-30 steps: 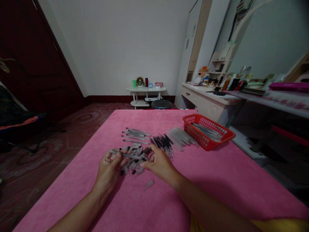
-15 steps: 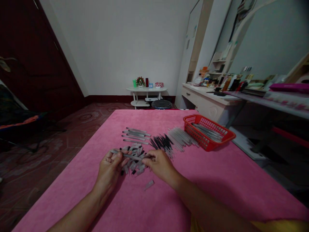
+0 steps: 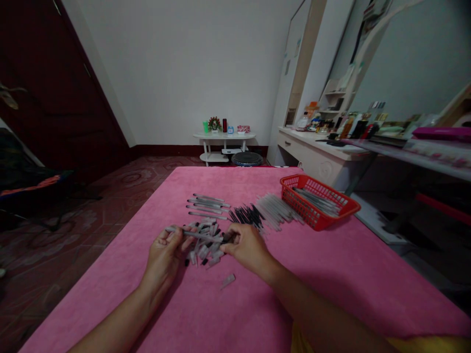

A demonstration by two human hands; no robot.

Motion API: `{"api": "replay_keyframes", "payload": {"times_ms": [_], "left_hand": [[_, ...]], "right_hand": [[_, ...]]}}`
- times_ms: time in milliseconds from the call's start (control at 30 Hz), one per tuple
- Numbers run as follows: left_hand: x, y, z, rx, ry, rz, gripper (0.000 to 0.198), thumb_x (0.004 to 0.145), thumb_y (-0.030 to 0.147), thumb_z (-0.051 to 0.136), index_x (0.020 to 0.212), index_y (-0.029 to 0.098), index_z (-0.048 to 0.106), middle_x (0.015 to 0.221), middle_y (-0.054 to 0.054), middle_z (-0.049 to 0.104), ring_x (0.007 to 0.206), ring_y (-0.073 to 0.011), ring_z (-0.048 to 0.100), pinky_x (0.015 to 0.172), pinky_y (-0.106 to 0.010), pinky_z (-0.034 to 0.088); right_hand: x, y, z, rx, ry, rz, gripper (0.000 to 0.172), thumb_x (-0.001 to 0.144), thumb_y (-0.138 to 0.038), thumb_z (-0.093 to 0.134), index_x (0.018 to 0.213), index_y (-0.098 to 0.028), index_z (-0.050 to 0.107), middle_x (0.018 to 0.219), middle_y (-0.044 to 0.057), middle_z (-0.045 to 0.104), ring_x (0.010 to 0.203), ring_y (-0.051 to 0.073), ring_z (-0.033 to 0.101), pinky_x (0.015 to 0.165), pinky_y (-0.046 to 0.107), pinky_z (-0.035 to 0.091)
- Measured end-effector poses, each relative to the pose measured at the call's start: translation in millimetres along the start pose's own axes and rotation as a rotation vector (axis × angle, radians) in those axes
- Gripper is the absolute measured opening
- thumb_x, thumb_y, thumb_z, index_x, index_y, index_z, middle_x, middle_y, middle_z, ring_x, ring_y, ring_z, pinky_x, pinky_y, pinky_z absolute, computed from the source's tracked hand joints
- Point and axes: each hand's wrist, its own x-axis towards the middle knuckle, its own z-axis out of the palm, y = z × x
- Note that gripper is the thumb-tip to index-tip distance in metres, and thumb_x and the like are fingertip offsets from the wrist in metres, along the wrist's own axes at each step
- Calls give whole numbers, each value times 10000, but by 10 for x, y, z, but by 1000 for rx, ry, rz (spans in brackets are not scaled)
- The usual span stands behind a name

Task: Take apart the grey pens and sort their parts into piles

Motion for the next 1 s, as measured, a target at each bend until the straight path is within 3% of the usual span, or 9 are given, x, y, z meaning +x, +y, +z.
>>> {"api": "replay_keyframes", "payload": {"times_ms": [100,300,533,667,867,1000], "left_hand": [[69,18,-46,-3,70,21,120,730,141,722,742,136,602,806,-30,700,787,-150,698,665,-201,585],[185,13,-137,-12,106,49,66,765,137,688,756,132,622,821,-37,700,809,-155,698,682,-205,592],[135,18,-93,-4,91,41,66,769,149,690,754,141,627,807,-38,711,800,-153,700,676,-208,594],[103,18,-79,-6,75,27,58,774,145,684,758,139,629,804,-40,717,787,-148,701,694,-218,593],[98,23,-51,0,79,27,77,761,141,696,743,138,621,789,-36,716,788,-157,704,693,-223,592],[68,29,-24,7,74,17,102,749,148,708,741,135,608,789,-41,715,772,-154,704,680,-220,590]], "right_hand": [[26,-7,-110,-116,-21,-24,118,647,-230,681,757,-188,695,650,-4,655,563,116,530,487,202,304],[83,24,-401,-339,-194,-86,81,673,-252,660,693,-208,726,656,2,688,602,133,587,512,222,298],[152,-6,-548,-571,1,9,140,710,-290,663,804,-217,738,779,49,718,696,178,621,539,254,296],[170,12,-576,-635,34,59,149,730,-285,653,835,-217,736,817,63,721,750,198,634,554,262,301],[185,99,-494,-539,37,-5,140,719,-252,656,822,-199,736,813,66,720,752,200,632,580,259,339],[150,83,-327,-184,-131,-118,243,717,-197,662,953,-173,712,741,22,699,641,138,601,559,214,367]]}}
